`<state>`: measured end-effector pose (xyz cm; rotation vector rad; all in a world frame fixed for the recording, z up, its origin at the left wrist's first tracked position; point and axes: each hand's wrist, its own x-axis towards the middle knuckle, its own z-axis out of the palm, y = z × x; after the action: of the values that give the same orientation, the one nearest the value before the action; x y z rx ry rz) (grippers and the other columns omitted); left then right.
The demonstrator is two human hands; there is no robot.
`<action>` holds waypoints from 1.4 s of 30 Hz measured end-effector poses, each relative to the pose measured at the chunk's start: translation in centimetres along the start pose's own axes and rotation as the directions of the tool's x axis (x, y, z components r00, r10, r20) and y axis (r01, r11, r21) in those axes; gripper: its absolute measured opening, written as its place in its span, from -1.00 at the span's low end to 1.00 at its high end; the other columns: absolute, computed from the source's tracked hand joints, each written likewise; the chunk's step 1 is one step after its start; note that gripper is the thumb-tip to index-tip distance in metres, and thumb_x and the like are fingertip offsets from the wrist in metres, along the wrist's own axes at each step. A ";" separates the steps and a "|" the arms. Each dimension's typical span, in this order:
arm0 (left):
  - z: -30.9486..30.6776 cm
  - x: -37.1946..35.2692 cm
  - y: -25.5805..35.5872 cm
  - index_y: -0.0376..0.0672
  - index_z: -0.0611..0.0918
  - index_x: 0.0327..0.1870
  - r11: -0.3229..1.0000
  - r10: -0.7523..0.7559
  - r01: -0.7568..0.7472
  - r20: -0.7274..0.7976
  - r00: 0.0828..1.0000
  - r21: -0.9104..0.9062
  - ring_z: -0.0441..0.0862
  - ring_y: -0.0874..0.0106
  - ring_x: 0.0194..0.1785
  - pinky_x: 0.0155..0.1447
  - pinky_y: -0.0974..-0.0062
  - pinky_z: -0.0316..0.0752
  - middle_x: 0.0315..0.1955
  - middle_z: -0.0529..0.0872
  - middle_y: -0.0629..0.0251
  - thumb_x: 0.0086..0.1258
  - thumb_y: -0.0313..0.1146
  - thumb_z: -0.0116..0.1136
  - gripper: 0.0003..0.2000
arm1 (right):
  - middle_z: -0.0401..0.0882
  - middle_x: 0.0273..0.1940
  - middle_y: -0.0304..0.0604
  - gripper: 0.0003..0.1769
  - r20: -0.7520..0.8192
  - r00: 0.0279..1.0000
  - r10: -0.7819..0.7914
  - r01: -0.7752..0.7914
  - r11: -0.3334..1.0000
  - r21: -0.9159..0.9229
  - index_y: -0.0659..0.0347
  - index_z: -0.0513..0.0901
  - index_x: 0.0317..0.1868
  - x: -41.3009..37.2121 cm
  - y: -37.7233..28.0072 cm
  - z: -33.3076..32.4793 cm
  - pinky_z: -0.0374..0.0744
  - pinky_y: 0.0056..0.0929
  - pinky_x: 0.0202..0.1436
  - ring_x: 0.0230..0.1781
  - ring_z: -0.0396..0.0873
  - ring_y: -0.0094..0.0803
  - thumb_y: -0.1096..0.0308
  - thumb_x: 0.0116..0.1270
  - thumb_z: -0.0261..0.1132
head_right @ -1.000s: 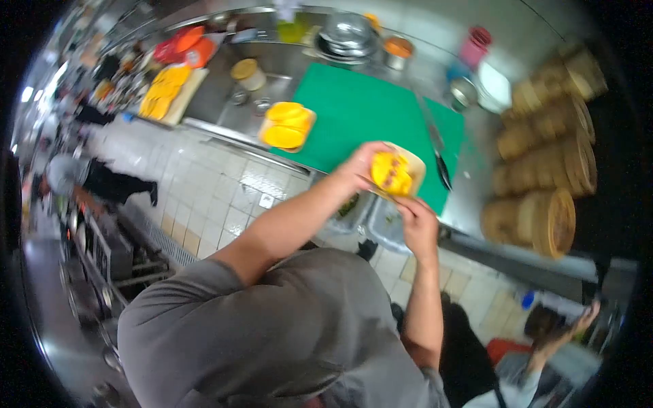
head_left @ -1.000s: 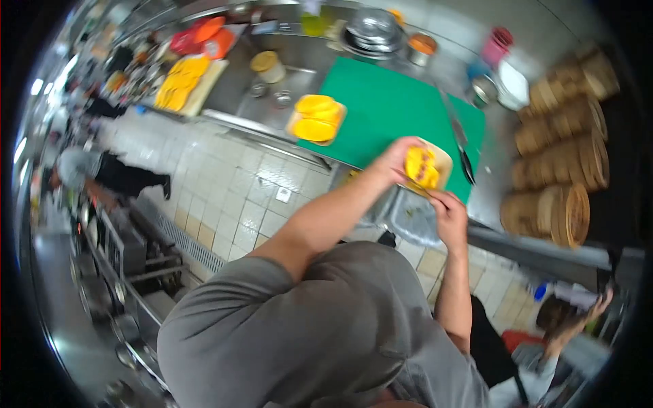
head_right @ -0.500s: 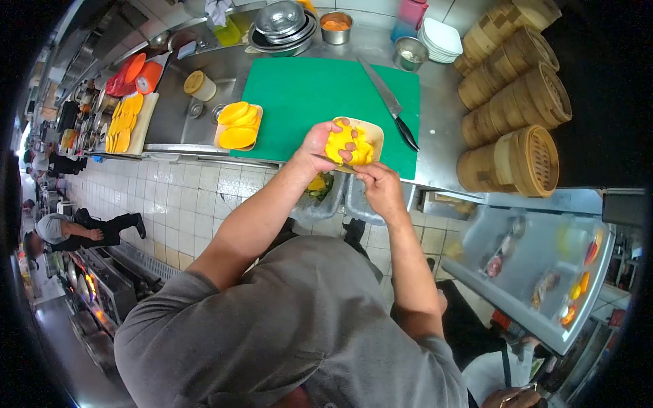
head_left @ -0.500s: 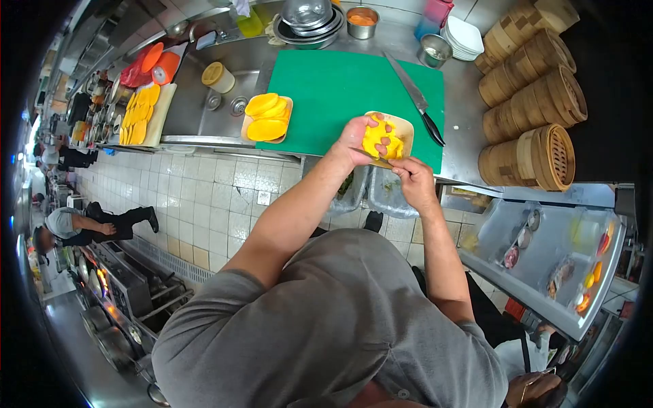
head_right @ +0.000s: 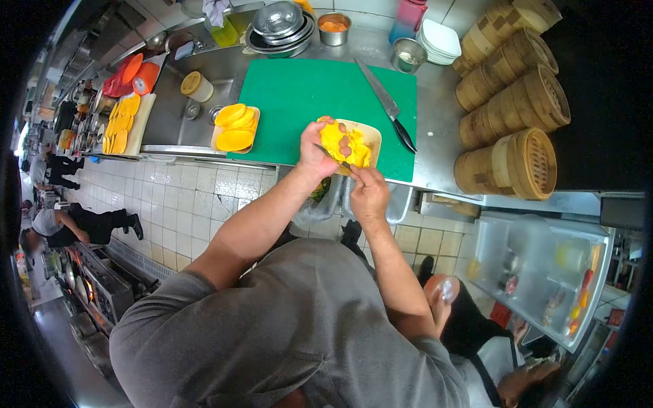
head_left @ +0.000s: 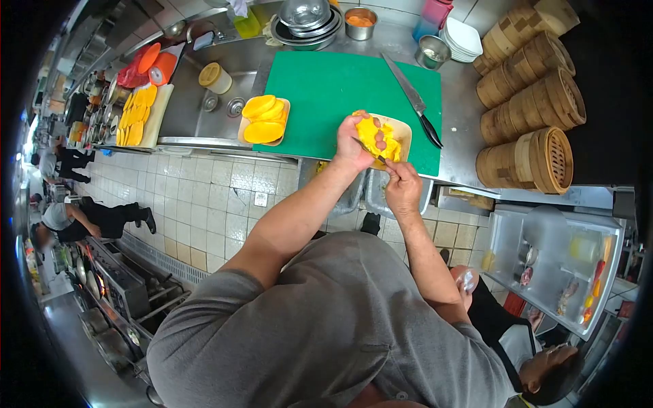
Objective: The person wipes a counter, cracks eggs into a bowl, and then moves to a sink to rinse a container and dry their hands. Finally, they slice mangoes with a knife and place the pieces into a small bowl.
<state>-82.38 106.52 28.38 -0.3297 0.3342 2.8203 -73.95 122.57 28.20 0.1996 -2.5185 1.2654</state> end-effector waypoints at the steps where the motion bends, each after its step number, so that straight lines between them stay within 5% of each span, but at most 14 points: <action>1: 0.2 -0.1 0.2 0.03 0.57 -0.13 0.999 -0.021 0.022 -0.014 1.000 0.042 0.62 0.22 -0.35 -0.30 0.22 0.58 -0.25 0.66 0.19 0.40 -0.25 0.07 -0.88 | 0.73 -0.29 -0.04 -0.85 0.006 1.000 0.003 -0.003 1.000 0.000 0.15 0.82 -0.18 0.0 0.0 0.0 0.66 -0.15 -0.13 -0.21 0.71 -0.01 0.56 0.30 0.39; 4: -0.5 1.0 1.3 -0.01 0.58 -0.15 0.974 -0.203 0.194 0.065 0.977 0.121 0.65 0.19 -0.37 -0.28 0.15 0.65 -0.31 0.68 0.17 0.45 -0.21 0.06 -0.86 | 0.72 -0.29 -0.01 -0.86 0.035 0.999 0.008 -0.008 1.000 -0.001 0.17 0.82 -0.17 0.4 0.2 0.0 0.66 -0.13 -0.13 -0.22 0.71 0.02 0.54 0.31 0.39; 7: -0.7 1.8 0.8 -0.04 0.58 -0.18 0.946 -0.317 0.317 -0.012 0.948 0.064 0.66 0.17 -0.34 -0.23 0.15 0.68 -0.33 0.69 0.16 0.47 -0.17 0.06 -0.83 | 0.73 -0.28 0.01 -0.85 0.034 0.999 0.012 -0.012 1.000 0.008 0.18 0.82 -0.15 0.9 -0.3 -0.1 0.65 -0.12 -0.12 -0.22 0.71 0.03 0.55 0.31 0.39; 13: 0.1 1.0 0.4 -0.03 0.60 -0.25 0.971 -0.234 0.235 -0.016 0.972 0.044 0.68 0.17 -0.26 -0.06 0.12 0.67 -0.33 0.72 0.16 0.62 0.13 -0.03 -0.59 | 0.73 -0.26 0.04 -0.84 0.052 0.996 0.067 -0.070 0.997 0.044 0.18 0.82 -0.13 1.1 -0.2 -0.1 0.65 -0.14 -0.10 -0.21 0.71 0.03 0.55 0.32 0.39; 19: -0.5 1.0 0.3 -0.03 0.59 -0.28 0.990 -0.140 0.140 -0.017 0.990 0.008 0.67 0.17 -0.26 -0.03 0.09 0.65 -0.35 0.71 0.18 0.53 0.52 -0.23 -0.29 | 0.78 -0.22 0.06 -0.85 0.064 0.991 0.122 -0.122 0.993 0.003 0.23 0.82 -0.12 1.5 -1.3 0.1 0.68 -0.22 -0.07 -0.20 0.76 -0.03 0.57 0.33 0.39; 22: 0.2 0.8 -0.2 -0.03 0.59 -0.29 0.996 -0.085 0.087 -0.070 0.994 0.025 0.67 0.17 -0.26 -0.04 0.10 0.65 -0.38 0.70 0.18 0.50 0.55 -0.27 -0.26 | 0.78 -0.22 0.06 -0.85 0.050 0.988 0.148 -0.148 0.989 0.004 0.23 0.82 -0.13 1.7 -1.3 0.4 0.68 -0.23 -0.07 -0.19 0.77 -0.03 0.58 0.32 0.39; 28: -0.6 1.8 -0.4 -0.07 0.60 -0.23 0.965 -0.211 0.233 -0.173 0.962 0.117 0.69 0.17 -0.25 -0.08 0.08 0.66 -0.37 0.69 0.20 0.43 0.64 -0.45 -0.14 | 0.77 -0.20 0.07 -0.88 0.074 0.977 0.202 -0.203 0.979 0.005 0.21 0.82 -0.14 1.9 0.0 0.6 0.67 -0.12 -0.07 -0.17 0.75 0.06 0.47 0.34 0.41; 31: -3.7 2.9 0.4 -0.15 0.60 0.14 0.918 -0.347 0.335 0.023 0.938 0.210 0.73 0.09 -0.05 -0.12 0.11 0.69 -0.07 0.73 0.13 0.29 0.74 -0.49 0.04 | 0.77 -0.21 0.08 -0.89 0.094 0.967 0.235 -0.235 0.972 -0.011 0.21 0.81 -0.13 3.3 -1.3 -1.1 0.67 -0.12 -0.08 -0.18 0.75 0.07 0.45 0.37 0.41; 34: 2.0 0.6 0.6 -0.12 0.57 0.18 0.914 -0.232 0.283 -0.198 0.952 0.292 0.74 0.21 -0.12 -0.33 0.30 0.64 -0.05 0.72 0.21 0.23 0.77 -0.50 0.07 | 0.77 -0.22 0.09 -0.90 0.220 0.930 0.295 -0.285 0.956 -0.073 0.19 0.81 -0.13 4.1 -2.3 -3.1 0.67 -0.12 -0.08 -0.18 0.75 0.09 0.42 0.40 0.40; 38: 1.1 0.8 0.7 -0.14 0.60 0.14 0.895 -0.197 0.240 -0.149 0.969 0.376 0.73 0.30 -0.20 -0.23 0.25 0.68 -0.13 0.69 0.30 0.33 0.69 -0.41 -0.02 | 0.76 -0.20 0.10 -0.91 0.352 0.891 0.288 -0.301 0.953 -0.018 0.16 0.73 -0.12 3.0 -2.1 -3.5 0.65 -0.06 -0.09 -0.15 0.73 0.14 0.36 0.43 0.37; 42: 0.0 0.8 0.1 -0.14 0.59 0.16 0.898 -0.140 0.187 -0.144 0.980 0.399 0.74 0.35 -0.20 -0.32 0.34 0.64 -0.14 0.68 0.32 0.37 0.62 -0.24 -0.11 | 0.73 -0.19 0.07 -0.92 0.228 0.957 0.181 -0.148 0.977 -0.154 0.14 0.68 -0.12 2.6 -1.4 -2.3 0.62 0.03 -0.13 -0.16 0.71 0.15 0.39 0.41 0.35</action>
<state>-83.18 106.60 28.18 -0.4003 0.8663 2.4872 -75.58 123.60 31.42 0.1201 -2.8711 1.1865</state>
